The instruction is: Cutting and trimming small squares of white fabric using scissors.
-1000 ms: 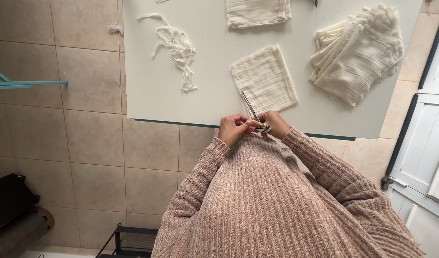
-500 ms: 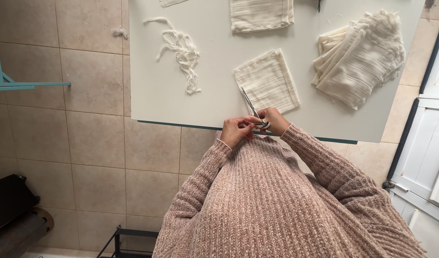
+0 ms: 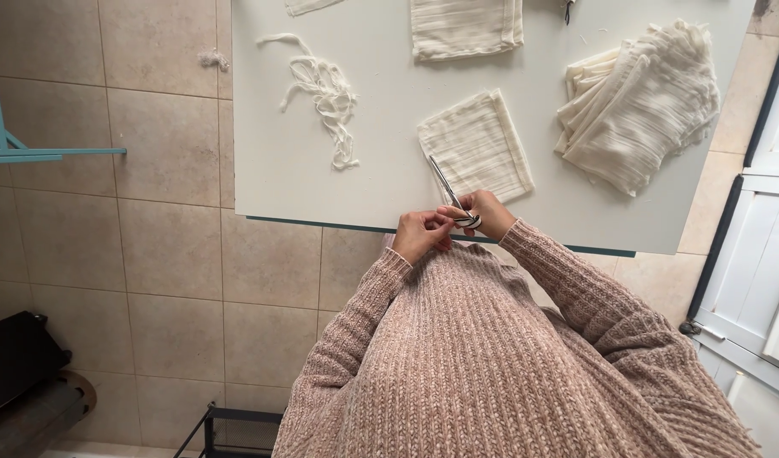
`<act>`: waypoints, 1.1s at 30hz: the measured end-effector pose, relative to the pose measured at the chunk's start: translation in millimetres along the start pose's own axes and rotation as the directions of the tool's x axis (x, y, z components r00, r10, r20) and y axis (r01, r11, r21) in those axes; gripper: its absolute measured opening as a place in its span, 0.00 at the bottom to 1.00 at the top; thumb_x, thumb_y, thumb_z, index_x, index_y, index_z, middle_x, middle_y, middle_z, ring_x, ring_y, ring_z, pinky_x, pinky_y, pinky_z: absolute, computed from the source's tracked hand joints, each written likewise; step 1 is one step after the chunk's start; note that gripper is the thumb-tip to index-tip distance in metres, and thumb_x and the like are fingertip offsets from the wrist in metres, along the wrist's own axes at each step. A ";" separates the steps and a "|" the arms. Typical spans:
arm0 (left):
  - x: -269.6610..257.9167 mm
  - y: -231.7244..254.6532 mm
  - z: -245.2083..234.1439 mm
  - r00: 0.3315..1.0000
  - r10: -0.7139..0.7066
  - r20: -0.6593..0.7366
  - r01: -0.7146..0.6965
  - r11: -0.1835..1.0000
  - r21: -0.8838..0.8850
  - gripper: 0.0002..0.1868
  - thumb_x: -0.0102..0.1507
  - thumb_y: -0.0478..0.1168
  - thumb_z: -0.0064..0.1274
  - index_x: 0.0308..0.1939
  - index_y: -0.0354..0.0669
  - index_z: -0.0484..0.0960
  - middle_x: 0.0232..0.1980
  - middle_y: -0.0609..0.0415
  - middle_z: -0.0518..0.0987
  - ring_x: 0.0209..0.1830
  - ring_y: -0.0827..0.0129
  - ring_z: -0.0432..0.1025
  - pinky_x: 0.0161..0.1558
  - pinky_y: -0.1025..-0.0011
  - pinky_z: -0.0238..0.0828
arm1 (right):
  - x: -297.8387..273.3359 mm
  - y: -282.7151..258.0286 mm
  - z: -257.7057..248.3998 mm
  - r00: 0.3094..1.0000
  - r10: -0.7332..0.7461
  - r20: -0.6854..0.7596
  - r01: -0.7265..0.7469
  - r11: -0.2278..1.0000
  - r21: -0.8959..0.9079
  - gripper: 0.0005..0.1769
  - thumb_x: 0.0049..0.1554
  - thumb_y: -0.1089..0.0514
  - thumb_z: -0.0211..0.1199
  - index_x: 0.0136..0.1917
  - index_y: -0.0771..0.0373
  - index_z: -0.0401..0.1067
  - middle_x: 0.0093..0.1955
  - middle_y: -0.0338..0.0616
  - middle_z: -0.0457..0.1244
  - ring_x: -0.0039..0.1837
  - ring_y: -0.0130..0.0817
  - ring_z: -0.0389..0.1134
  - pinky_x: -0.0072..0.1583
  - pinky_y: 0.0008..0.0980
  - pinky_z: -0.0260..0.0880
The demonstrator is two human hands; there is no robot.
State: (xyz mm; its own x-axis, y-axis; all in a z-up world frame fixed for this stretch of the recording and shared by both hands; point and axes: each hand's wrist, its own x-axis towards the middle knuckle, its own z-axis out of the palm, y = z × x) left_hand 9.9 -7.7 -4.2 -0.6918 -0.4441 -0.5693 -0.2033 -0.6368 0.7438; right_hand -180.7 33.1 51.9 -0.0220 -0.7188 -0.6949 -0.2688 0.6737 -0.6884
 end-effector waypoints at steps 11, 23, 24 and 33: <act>2.3 -11.1 -4.1 0.999 0.020 0.030 -0.021 1.000 0.004 0.08 0.64 0.36 0.60 0.42 0.32 0.82 0.29 0.39 0.84 0.27 0.60 0.82 0.32 0.73 0.84 | 8.8 -14.5 -2.8 1.000 0.017 0.003 -0.017 0.998 0.058 0.22 0.55 0.42 0.68 0.27 0.56 0.76 0.16 0.37 0.58 0.22 0.26 0.61 0.34 0.21 0.55; -1.4 -3.2 -1.2 0.999 0.021 0.035 -0.021 1.000 0.002 0.06 0.63 0.32 0.58 0.40 0.30 0.82 0.28 0.39 0.84 0.25 0.60 0.81 0.30 0.73 0.84 | 21.5 -10.8 -4.6 0.999 -0.041 0.007 0.038 0.971 0.234 0.19 0.56 0.47 0.69 0.31 0.62 0.77 0.23 0.40 0.61 0.21 0.26 0.61 0.29 0.22 0.55; -1.7 -3.0 -1.5 0.999 0.019 0.034 -0.019 1.000 -0.005 0.06 0.62 0.31 0.58 0.40 0.29 0.82 0.29 0.38 0.84 0.26 0.59 0.81 0.30 0.73 0.84 | 25.2 -9.4 -4.7 0.999 -0.044 0.012 0.039 0.969 0.246 0.20 0.56 0.45 0.69 0.32 0.63 0.78 0.24 0.41 0.62 0.22 0.27 0.62 0.30 0.22 0.56; -2.6 -2.4 -1.7 0.999 0.020 0.032 -0.021 1.000 0.017 0.07 0.62 0.32 0.58 0.41 0.29 0.81 0.29 0.39 0.84 0.25 0.60 0.81 0.30 0.74 0.83 | 25.8 -21.5 -6.3 1.000 -0.021 0.012 0.017 0.956 0.292 0.21 0.56 0.46 0.70 0.33 0.66 0.77 0.25 0.43 0.61 0.21 0.26 0.60 0.28 0.22 0.55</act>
State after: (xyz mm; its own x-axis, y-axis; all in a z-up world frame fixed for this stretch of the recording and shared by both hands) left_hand 13.4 -6.1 -5.2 -0.7177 -0.4365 -0.5426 -0.2008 -0.6163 0.7615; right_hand -181.6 -1.0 50.1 -0.0042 -0.7309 -0.6825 0.0237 0.6822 -0.7307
